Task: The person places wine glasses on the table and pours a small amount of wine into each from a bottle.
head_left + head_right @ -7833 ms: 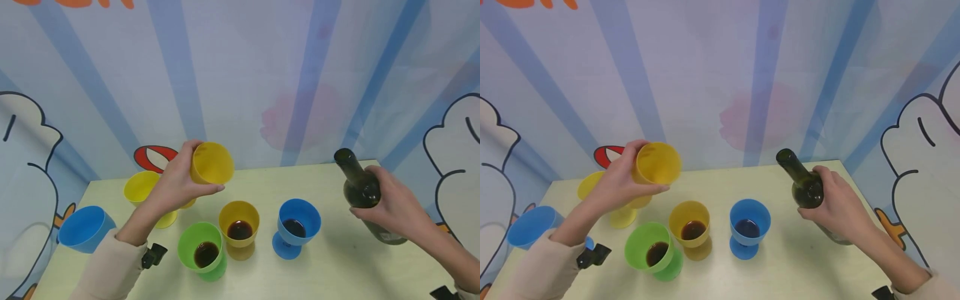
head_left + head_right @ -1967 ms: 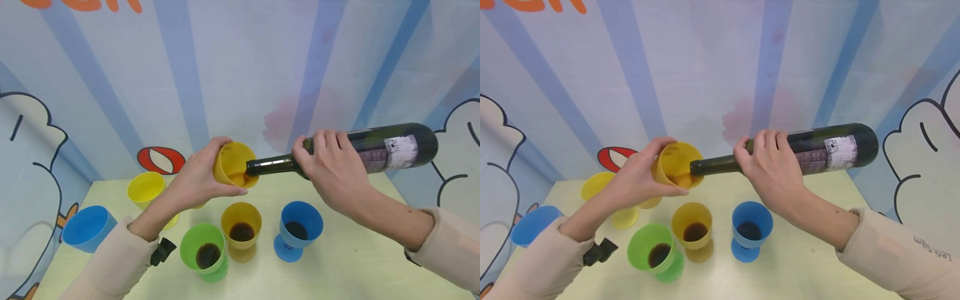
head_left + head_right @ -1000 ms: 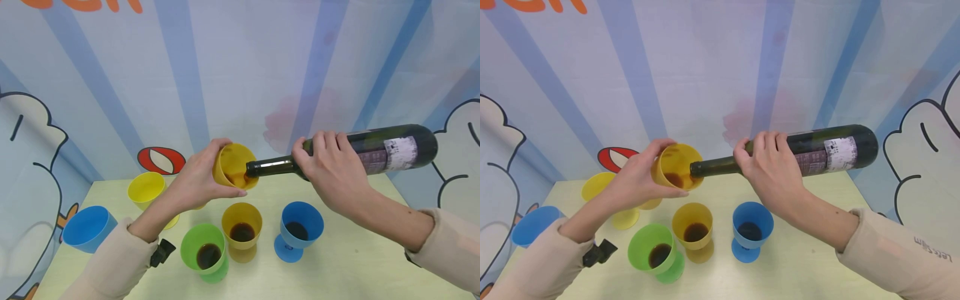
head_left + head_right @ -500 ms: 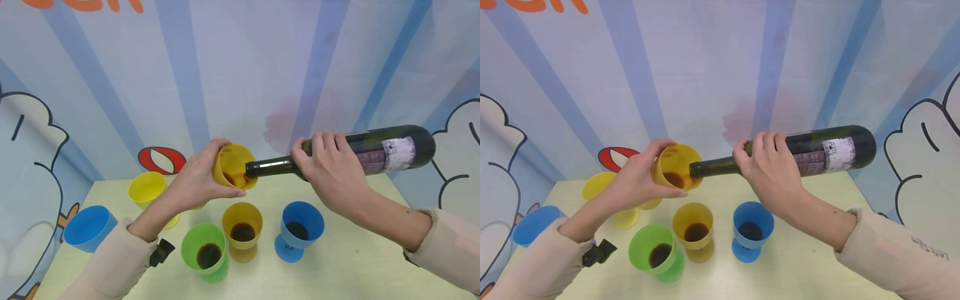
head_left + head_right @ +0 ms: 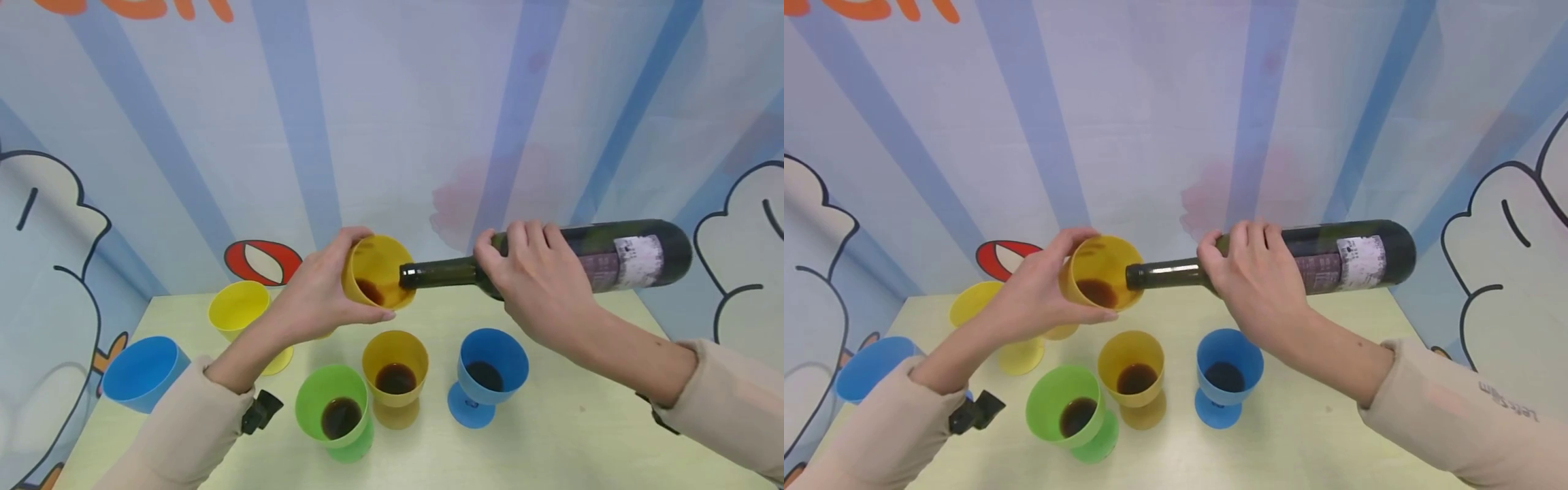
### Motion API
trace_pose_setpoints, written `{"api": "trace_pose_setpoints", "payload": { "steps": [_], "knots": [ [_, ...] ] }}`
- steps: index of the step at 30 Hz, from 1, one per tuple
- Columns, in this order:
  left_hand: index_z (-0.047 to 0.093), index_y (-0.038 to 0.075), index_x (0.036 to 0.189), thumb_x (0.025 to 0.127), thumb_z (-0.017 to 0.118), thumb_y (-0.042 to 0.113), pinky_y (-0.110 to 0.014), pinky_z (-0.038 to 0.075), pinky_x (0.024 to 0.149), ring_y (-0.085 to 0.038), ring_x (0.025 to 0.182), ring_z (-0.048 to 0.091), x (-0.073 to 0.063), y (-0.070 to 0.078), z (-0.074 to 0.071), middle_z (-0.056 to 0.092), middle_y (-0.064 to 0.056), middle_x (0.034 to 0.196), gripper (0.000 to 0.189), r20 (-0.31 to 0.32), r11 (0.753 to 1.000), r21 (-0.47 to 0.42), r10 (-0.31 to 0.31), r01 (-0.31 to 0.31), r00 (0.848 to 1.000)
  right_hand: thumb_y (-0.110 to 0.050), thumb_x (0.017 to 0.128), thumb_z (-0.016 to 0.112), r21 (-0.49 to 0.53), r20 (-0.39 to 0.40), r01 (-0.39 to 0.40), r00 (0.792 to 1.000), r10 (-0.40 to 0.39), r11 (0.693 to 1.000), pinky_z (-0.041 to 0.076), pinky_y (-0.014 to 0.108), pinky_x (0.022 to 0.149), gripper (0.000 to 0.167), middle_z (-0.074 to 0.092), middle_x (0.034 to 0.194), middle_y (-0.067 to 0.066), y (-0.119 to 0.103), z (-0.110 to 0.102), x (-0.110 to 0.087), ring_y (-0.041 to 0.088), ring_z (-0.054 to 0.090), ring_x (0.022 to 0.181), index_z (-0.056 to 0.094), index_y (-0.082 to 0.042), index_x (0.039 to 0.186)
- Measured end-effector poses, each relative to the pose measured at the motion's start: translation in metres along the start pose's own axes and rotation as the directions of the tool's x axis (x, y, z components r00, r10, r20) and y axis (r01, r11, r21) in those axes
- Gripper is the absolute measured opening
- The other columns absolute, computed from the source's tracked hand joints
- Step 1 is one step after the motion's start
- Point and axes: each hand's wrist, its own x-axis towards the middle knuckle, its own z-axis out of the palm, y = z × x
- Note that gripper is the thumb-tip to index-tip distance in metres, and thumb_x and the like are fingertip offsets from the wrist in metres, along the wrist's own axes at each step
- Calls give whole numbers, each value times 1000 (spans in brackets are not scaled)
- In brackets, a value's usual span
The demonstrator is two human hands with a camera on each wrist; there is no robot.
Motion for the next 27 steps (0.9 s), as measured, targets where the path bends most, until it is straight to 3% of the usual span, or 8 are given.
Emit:
{"api": "trace_pose_setpoints", "payload": {
  "steps": [6,12,19,27],
  "knots": [
    [33,10,132,64,82,30,-33,48,71,-24,92,54,1,-4,-2,54,-8,114,87,10,1000,-26,-17,17,1000,-19,63,80,62,-7,-22,1000,23,998,47,49,77,63,53,89,29,1,5,1,42,54,81,47,2,112],
    [33,12,132,64,82,31,-33,48,72,-23,91,54,1,-7,-5,54,-7,113,87,11,998,-59,-22,22,1000,-24,55,87,152,33,-50,998,46,987,46,49,77,75,52,89,26,1,7,0,42,53,82,45,0,111],
    [33,12,132,65,82,33,-36,47,78,-21,98,52,1,-12,-9,53,-4,117,85,11,995,-100,-13,14,1000,-23,56,87,197,81,-77,995,62,977,45,48,76,74,51,88,25,2,9,-1,41,53,81,43,-3,112],
    [31,13,133,66,81,35,-41,43,84,-22,104,49,2,-24,-18,49,-2,122,87,-16,983,-160,-94,90,995,-21,59,84,278,141,-154,983,119,948,44,49,73,70,49,90,23,11,11,-4,40,52,82,43,-4,113]
  ]
}}
